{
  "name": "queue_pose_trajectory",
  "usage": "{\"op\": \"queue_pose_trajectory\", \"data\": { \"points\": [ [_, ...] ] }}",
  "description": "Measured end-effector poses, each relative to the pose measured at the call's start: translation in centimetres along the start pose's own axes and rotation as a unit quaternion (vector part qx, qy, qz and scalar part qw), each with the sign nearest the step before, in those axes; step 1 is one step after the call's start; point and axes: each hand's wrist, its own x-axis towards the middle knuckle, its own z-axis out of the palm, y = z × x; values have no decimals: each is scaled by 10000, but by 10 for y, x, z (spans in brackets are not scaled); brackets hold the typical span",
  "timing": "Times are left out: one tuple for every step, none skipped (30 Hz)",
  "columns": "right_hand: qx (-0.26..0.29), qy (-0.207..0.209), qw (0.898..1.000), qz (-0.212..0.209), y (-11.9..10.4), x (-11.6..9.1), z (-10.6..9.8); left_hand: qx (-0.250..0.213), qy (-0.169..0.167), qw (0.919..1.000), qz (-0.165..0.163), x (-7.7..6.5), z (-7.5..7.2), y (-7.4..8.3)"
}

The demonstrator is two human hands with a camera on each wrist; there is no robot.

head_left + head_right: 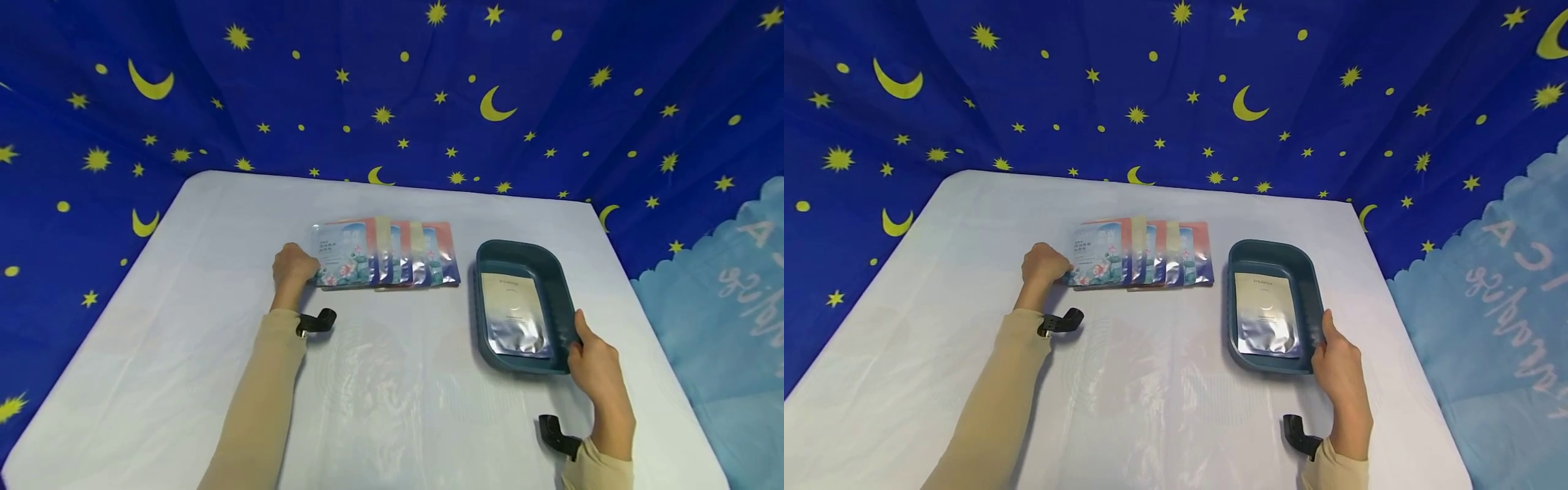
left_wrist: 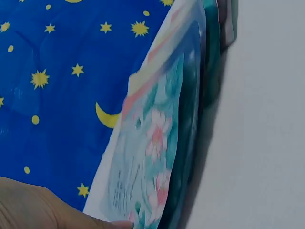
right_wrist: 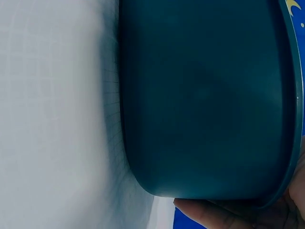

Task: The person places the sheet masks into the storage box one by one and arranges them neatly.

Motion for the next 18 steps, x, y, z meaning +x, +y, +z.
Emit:
{"op": "queue_pose_trajectory", "data": {
  "points": [
    [-8, 11, 10000, -8, 0, 0, 0, -45, -13, 10000, -6, 1, -1, -1],
    [-19, 18, 10000, -12, -1, 1, 0, -107, -73, 9999, -17, 3, -2, -3],
    [-25, 21, 10000, -11, -1, 1, -1, -167, -130, 9998, -15, 4, -4, -4],
    [-20, 13, 10000, -6, -1, 0, -1, -297, -233, 9993, 15, 5, -4, -5],
    [-19, 17, 10000, -6, 0, 0, 0, -530, -340, 9980, 18, 5, -5, -6],
    [-11, 25, 10000, -6, 0, -1, 0, -832, -459, 9955, 18, 5, -6, -6],
    [-1, 26, 10000, -15, 0, -1, 0, -1194, -573, 9912, 23, 4, -7, -6],
    [11, 32, 10000, -29, 1, -1, 0, -1558, -670, 9855, 20, 3, -9, -6],
    [14, 45, 10000, -44, 1, -1, 0, -1920, -741, 9786, 29, 2, -10, -4],
    [14, 67, 10000, -62, 1, -1, 0, -2291, -818, 9699, 33, -1, -12, -3],
    [11, 94, 9999, -82, 1, -1, 0, -2599, -846, 9619, 33, -3, -14, 0],
    [11, 126, 9999, -109, 2, -1, 0, -2809, -874, 9557, 99, -6, -16, 3],
    [13, 153, 9998, -131, 2, 0, 0, -3003, -899, 9494, 164, -10, -18, 7],
    [10, 175, 9997, -145, 2, 0, 0, -3163, -928, 9438, 242, -13, -19, 12],
    [5, 199, 9997, -161, 2, 0, 0, -3318, -936, 9381, 331, -18, -20, 18],
    [5, 209, 9996, -167, 2, 0, 0, -3447, -959, 9329, 417, -22, -21, 24],
    [3, 214, 9996, -175, 2, 1, 0, -3597, -972, 9267, 498, -27, -20, 31],
    [1, 213, 9996, -181, 2, 1, 0, -3760, -1005, 9193, 578, -33, -19, 39]
  ]
}}
